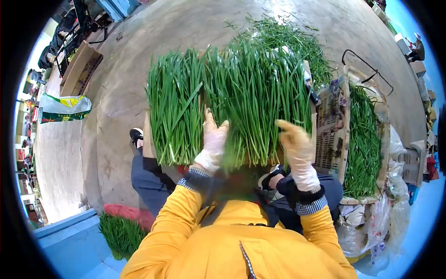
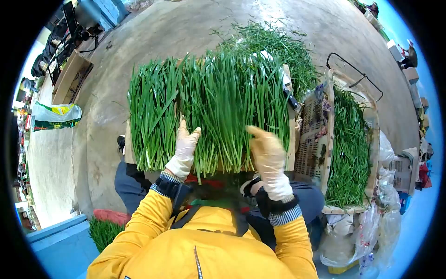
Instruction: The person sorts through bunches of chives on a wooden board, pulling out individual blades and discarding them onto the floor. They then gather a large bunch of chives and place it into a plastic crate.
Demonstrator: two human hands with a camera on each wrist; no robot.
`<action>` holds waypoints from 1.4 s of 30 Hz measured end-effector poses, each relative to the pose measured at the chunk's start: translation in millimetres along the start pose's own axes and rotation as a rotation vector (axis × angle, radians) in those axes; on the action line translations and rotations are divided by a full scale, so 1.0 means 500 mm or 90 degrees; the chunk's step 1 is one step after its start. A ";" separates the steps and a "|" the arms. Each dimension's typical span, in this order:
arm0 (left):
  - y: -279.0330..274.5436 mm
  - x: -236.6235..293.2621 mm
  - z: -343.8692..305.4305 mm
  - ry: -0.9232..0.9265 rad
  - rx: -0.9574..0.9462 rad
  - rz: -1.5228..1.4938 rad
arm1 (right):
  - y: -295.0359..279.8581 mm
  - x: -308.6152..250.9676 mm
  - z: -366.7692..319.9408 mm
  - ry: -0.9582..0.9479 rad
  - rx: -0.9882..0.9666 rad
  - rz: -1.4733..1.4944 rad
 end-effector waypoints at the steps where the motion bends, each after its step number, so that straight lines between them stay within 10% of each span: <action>1: 0.012 0.034 -0.010 -0.025 -0.009 -0.049 | 0.019 -0.034 0.017 0.069 -0.096 -0.098; 10: 0.014 0.207 -0.037 0.314 0.043 0.429 | 0.076 -0.047 -0.003 0.148 -0.216 -0.175; 13: 0.067 0.215 0.000 0.387 -0.187 0.468 | 0.085 -0.016 -0.028 0.314 -0.138 0.201; 20: 0.088 0.226 0.073 0.504 -0.263 0.587 | 0.043 -0.034 -0.044 0.248 -0.005 0.336; 28: 0.103 0.154 0.095 0.385 -0.465 0.793 | 0.029 0.040 -0.072 0.234 0.057 0.221; 32: 0.097 0.168 0.100 0.338 -0.538 0.820 | -0.027 -0.079 -0.019 0.024 0.076 -0.290; 42: 0.105 0.160 0.112 0.305 -0.590 0.819 | 0.118 -0.078 -0.100 0.024 -0.356 -0.336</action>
Point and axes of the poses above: each hand's wrist, its own z-axis towards the middle knuckle, its own y-axis out of the palm, x = y × z, the point moved 2 cm from there along z, towards the middle knuckle, and after that the axes turned 12 degrees about -x, right-handed, at the moved point
